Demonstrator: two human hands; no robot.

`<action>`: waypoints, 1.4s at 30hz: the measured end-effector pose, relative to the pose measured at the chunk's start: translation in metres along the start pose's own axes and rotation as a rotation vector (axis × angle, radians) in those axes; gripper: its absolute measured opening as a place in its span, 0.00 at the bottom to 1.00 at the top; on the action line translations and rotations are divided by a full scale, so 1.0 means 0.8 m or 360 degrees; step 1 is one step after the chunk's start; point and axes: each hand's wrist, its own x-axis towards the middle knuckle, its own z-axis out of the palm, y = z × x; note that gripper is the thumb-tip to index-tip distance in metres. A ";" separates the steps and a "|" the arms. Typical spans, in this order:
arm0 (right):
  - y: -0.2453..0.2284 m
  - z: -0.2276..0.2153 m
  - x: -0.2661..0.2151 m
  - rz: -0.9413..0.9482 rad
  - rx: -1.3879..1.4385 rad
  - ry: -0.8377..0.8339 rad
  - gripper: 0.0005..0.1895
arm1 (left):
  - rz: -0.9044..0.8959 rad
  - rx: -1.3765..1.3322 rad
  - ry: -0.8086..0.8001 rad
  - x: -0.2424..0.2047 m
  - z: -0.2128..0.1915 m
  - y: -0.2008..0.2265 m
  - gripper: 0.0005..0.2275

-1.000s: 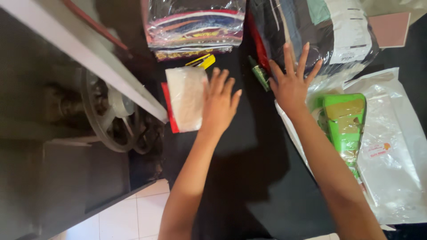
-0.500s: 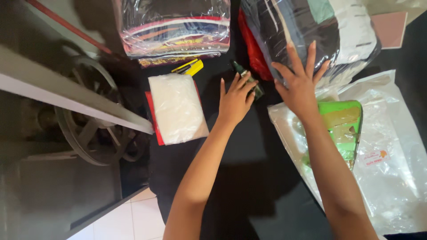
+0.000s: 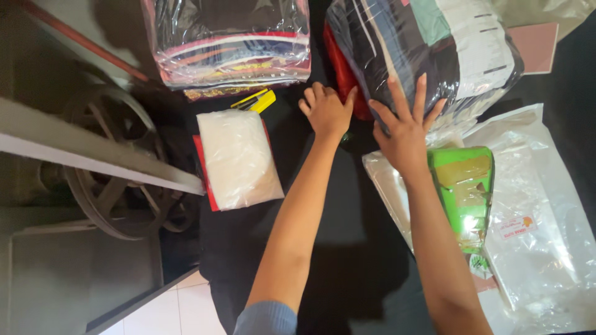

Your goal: The person wraps a white rectangular item in bubble wrap and then places it into a red plastic bag. They fold the bag neatly, place a label on it, and set it aside. The person repeats this process with another item, folding the red bag and stacking the finished packages.

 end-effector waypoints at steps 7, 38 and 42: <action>-0.018 0.031 -0.003 0.0043 -0.0438 0.0080 0.31 | 0.0030 -0.0051 -0.0201 0.018 0.061 -0.004 0.15; -0.095 -0.087 -0.130 0.0648 0.1190 0.0245 0.21 | 0.0051 -0.1855 -0.0954 -0.266 -0.320 -0.047 0.12; -0.120 -0.075 -0.168 0.1001 0.1845 0.0091 0.31 | -0.0127 -0.1877 -0.0924 -0.310 -0.343 -0.071 0.14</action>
